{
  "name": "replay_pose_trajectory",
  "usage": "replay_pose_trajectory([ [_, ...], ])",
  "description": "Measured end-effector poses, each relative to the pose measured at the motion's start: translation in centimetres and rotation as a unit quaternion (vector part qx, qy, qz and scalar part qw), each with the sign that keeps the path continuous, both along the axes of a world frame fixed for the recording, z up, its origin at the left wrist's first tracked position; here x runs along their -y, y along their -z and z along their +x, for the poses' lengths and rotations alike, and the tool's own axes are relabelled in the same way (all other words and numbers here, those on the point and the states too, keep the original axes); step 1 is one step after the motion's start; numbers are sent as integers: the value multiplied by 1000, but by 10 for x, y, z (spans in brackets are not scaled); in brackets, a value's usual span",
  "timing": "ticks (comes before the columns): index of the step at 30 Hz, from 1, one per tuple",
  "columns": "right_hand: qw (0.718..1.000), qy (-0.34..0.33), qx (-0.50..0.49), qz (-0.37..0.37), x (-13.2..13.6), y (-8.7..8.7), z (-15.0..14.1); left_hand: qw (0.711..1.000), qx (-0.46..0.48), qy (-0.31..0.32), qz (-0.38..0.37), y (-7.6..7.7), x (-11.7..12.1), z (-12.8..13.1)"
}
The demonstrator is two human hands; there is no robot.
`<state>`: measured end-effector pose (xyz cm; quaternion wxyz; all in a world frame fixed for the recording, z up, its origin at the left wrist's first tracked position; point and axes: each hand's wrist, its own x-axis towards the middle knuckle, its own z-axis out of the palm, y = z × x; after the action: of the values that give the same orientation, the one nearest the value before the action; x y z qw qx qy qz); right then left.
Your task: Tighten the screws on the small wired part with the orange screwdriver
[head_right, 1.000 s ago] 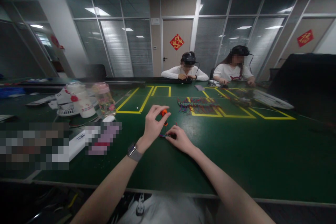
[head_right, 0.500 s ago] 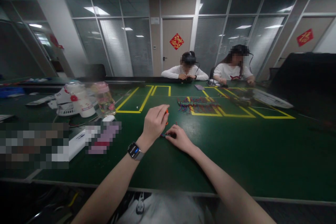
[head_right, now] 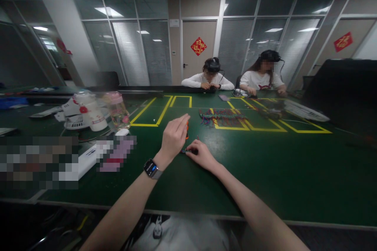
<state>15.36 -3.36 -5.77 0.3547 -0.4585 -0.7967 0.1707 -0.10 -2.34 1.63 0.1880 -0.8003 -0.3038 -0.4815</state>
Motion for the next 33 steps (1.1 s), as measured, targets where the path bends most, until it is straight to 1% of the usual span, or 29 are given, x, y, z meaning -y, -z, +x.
replay_pose_trajectory([
  [7, 1000, 3, 0, 8, -1, 2, 0, 1000, 0, -26, 7, 0, 1, 0],
  [11, 1000, -1, -1, 4, 0, 1, 0, 1000, -3, -9, -6, -2, 2, 0],
  [15, 1000, -1, -3, 6, 0, 1, 1, 1000, -9, 8, -4, -2, 1, 1],
  [19, 1000, 2, -2, 4, -1, 3, 1, 1000, -2, 3, -4, -1, 2, 1],
  [24, 1000, 2, -4, 6, -2, 3, 1, 1000, -12, -25, 5, -1, 3, 1],
  [30, 1000, 2, -1, 1, -1, 2, 0, 1000, -22, -7, 9, -1, 2, 1],
  [33, 1000, 2, -1, 0, -1, 3, 1, 1000, -20, -10, 22, 0, 1, 1],
])
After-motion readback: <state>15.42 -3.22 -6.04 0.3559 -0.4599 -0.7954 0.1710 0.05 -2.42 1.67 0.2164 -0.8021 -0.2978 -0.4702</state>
